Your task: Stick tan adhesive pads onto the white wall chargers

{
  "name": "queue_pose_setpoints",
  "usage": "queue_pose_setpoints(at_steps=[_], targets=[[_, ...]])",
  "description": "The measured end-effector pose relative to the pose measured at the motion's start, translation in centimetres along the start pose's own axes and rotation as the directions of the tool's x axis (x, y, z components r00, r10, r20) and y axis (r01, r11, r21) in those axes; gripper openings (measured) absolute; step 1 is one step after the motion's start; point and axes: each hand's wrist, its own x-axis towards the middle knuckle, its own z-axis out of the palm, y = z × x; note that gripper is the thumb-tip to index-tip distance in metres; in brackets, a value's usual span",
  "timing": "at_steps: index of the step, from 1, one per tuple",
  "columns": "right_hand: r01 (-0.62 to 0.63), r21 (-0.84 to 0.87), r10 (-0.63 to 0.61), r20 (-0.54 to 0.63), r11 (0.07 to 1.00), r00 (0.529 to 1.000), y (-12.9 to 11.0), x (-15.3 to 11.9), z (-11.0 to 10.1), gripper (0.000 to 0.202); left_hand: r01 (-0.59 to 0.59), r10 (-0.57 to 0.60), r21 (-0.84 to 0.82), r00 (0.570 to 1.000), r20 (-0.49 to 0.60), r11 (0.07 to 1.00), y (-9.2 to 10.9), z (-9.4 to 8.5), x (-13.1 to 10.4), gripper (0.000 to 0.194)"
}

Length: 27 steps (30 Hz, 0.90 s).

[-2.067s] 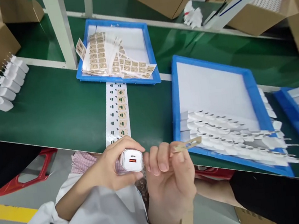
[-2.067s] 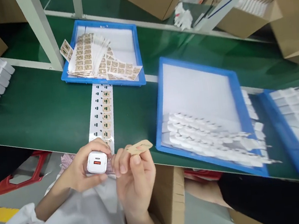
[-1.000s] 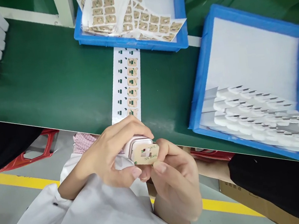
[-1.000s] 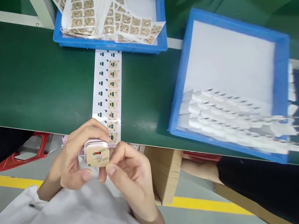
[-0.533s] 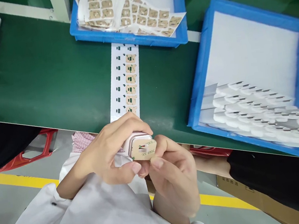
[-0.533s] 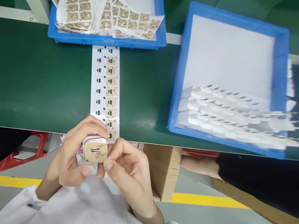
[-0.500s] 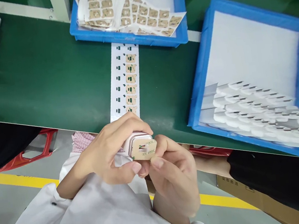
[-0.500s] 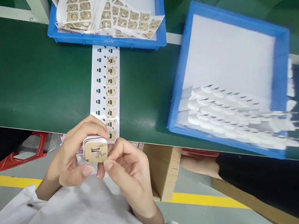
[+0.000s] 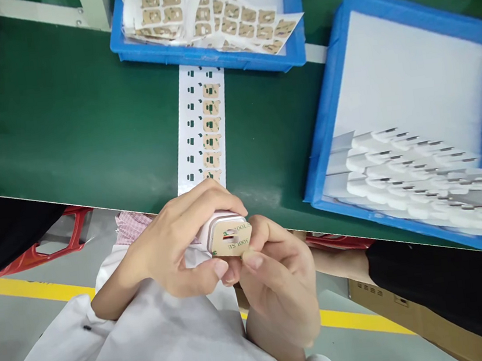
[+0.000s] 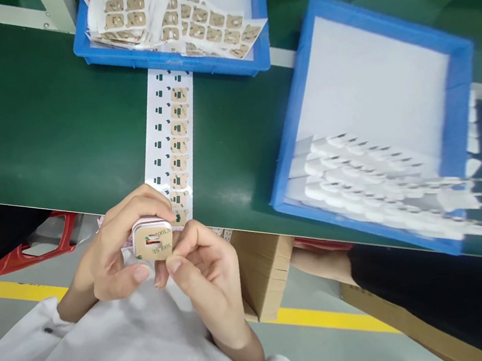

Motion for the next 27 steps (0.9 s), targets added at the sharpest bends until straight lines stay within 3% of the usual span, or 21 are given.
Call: queue_pose_setpoints(at_steps=[15, 27], targets=[[-0.039, 0.069, 0.037, 0.037, 0.997, 0.999, -0.04, -0.11, -0.05, 0.021, 0.025, -0.025, -0.025, 1.0, -0.003, 0.999, -0.01, 0.19, -0.18, 0.035], [-0.018, -0.006, 0.018, 0.004, 1.0, 1.0, 0.03, -0.22, -0.07, 0.023, 0.003, -0.004, -0.039, 1.0, -0.009, 0.999, -0.26, 0.2, -0.02, 0.033]])
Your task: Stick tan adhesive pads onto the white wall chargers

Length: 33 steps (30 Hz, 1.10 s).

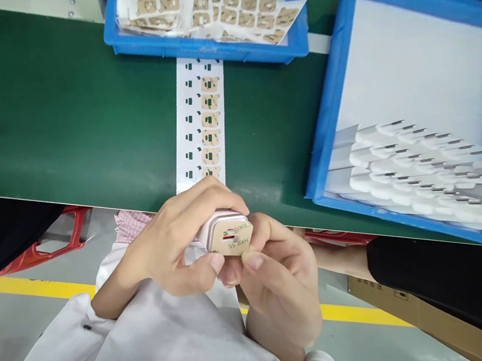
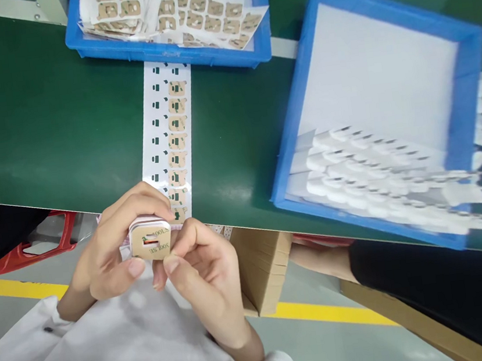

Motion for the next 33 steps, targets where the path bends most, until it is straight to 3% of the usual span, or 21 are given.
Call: queue_pose_setpoints(at_steps=[19, 26, 33], targets=[[-0.012, -0.117, 0.003, -0.077, 0.993, 0.997, 0.6, -0.1, 0.0, 0.025, -0.085, 0.096, 0.127, 0.992, -0.081, 0.988, -0.9, 0.5, 0.2, 0.026], [0.111, -0.241, -0.142, -0.113, 0.964, 0.983, 0.6, 0.1, 0.2, 0.018, -0.072, 0.081, 0.103, 0.993, -0.088, 0.992, -1.2, 0.6, -0.1, 0.031], [0.233, -0.402, -0.315, -0.153, 0.886, 0.937, 0.9, 0.6, 0.3, 0.018, -0.001, 0.001, 0.01, 0.998, -0.055, 1.0, -0.8, 0.3, 0.1, 0.037]])
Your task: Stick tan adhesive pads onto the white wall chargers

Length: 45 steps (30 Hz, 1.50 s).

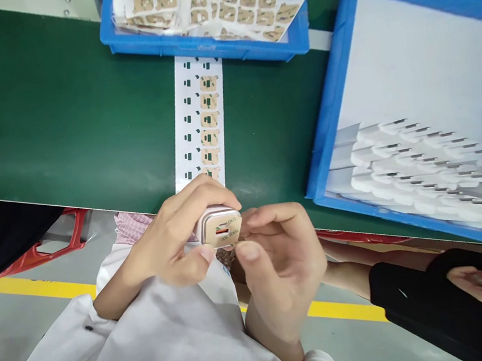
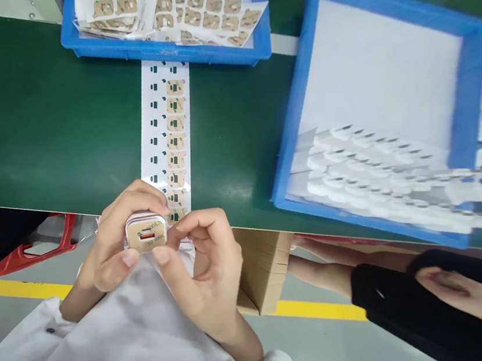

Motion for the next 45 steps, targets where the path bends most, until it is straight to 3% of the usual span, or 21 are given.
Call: queue_pose_setpoints(at_steps=[4, 16, 20, 24, 26, 30, 36, 45], targets=[[0.009, -0.139, -0.013, -0.029, 0.99, 1.0, 0.4, 0.2, 0.9, 0.04, 0.04, -0.038, -0.104, 0.999, 0.024, 0.994, -0.5, -0.1, 0.1, 0.047], [-0.004, -0.065, 0.001, -0.056, 0.998, 0.998, 0.6, 0.1, 1.3, 0.013, -0.021, 0.018, -0.084, 0.999, -0.027, 0.996, -1.5, 0.7, -0.2, 0.046], [-0.048, -0.005, 0.048, -0.027, 0.999, 0.998, 0.6, 0.3, 1.2, 0.018, -0.017, 0.017, -0.05, 1.0, -0.005, 0.999, -1.8, 0.7, -0.3, 0.048], [-0.089, -0.13, 0.081, -0.061, 0.988, 0.995, 0.3, 0.7, 1.4, 0.038, -0.05, 0.05, -0.018, 0.998, -0.037, 0.999, -2.1, 1.0, -0.3, 0.049], [-0.104, -0.158, 0.092, -0.082, 0.982, 0.992, 0.2, 0.9, 1.5, 0.038, -0.074, 0.074, 0.005, 0.995, -0.072, 0.997, -2.2, 1.2, -0.4, 0.047], [-0.12, -0.053, 0.118, -0.043, 0.991, 0.992, 0.3, 1.0, 1.8, 0.03, -0.121, 0.124, 0.033, 0.988, -0.095, 0.992, -2.6, 1.7, -0.7, 0.043], [-0.015, 0.054, 0.017, -0.05, 0.998, 0.999, 1.4, 1.0, 1.7, 0.023, -0.141, 0.145, 0.043, 0.984, -0.1, 0.989, -2.5, 1.9, -0.9, 0.038], [0.084, 0.1, -0.067, -0.159, 0.992, 0.985, 2.0, 0.9, 2.1, 0.014, -0.158, 0.164, 0.065, 0.983, -0.087, 0.985, -2.8, 2.2, -0.7, 0.033]])
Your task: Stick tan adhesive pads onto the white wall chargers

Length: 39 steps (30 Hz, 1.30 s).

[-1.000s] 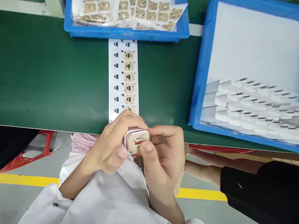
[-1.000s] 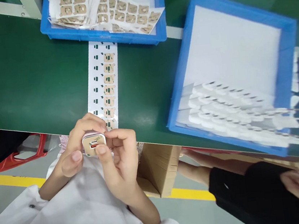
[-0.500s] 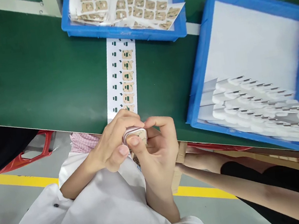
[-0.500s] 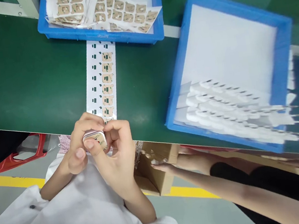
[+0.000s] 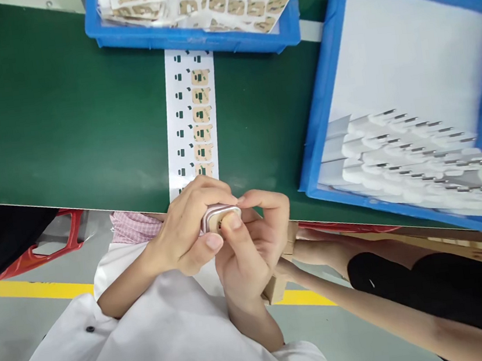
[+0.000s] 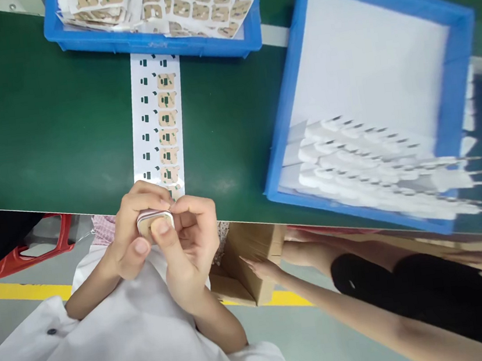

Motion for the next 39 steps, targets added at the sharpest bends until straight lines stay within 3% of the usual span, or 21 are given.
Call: queue_pose_setpoints(at_steps=[6, 9, 13, 17, 23, 30, 39], targets=[[0.093, -0.053, -0.097, -0.079, 0.994, 0.992, 0.4, -0.1, 0.5, 0.008, 0.044, -0.045, -0.068, 0.999, -0.003, 0.997, -0.5, 0.4, -0.5, 0.029], [0.115, -0.029, -0.118, -0.113, 0.993, 0.987, 0.7, -0.1, 0.5, 0.005, 0.139, -0.138, -0.127, 0.99, 0.016, 0.982, -0.3, 0.3, -0.5, 0.029], [0.132, -0.032, -0.135, -0.163, 0.991, 0.977, 1.1, 0.0, 0.3, 0.006, 0.352, -0.333, -0.236, 0.936, 0.115, 0.906, 0.2, -0.1, 0.0, 0.037], [0.181, -0.118, -0.201, -0.193, 0.976, 0.96, 1.4, 0.2, 0.1, 0.011, 0.438, -0.405, -0.265, 0.898, 0.169, 0.859, 0.8, -0.5, 0.8, 0.042], [0.177, -0.096, -0.192, -0.174, 0.979, 0.966, 1.7, 0.1, -0.2, 0.016, 0.432, -0.403, -0.174, 0.898, 0.178, 0.885, 1.2, -0.8, 1.4, 0.038], [0.226, -0.176, -0.252, -0.142, 0.958, 0.957, 1.7, -0.1, -0.2, 0.02, 0.311, -0.297, -0.176, 0.949, 0.104, 0.934, 1.2, -0.4, 1.4, 0.029], [0.295, -0.183, -0.321, -0.13, 0.938, 0.938, 2.1, 0.1, -0.1, 0.015, 0.326, -0.315, -0.117, 0.944, 0.099, 0.938, 1.7, -0.3, 1.3, 0.029]])
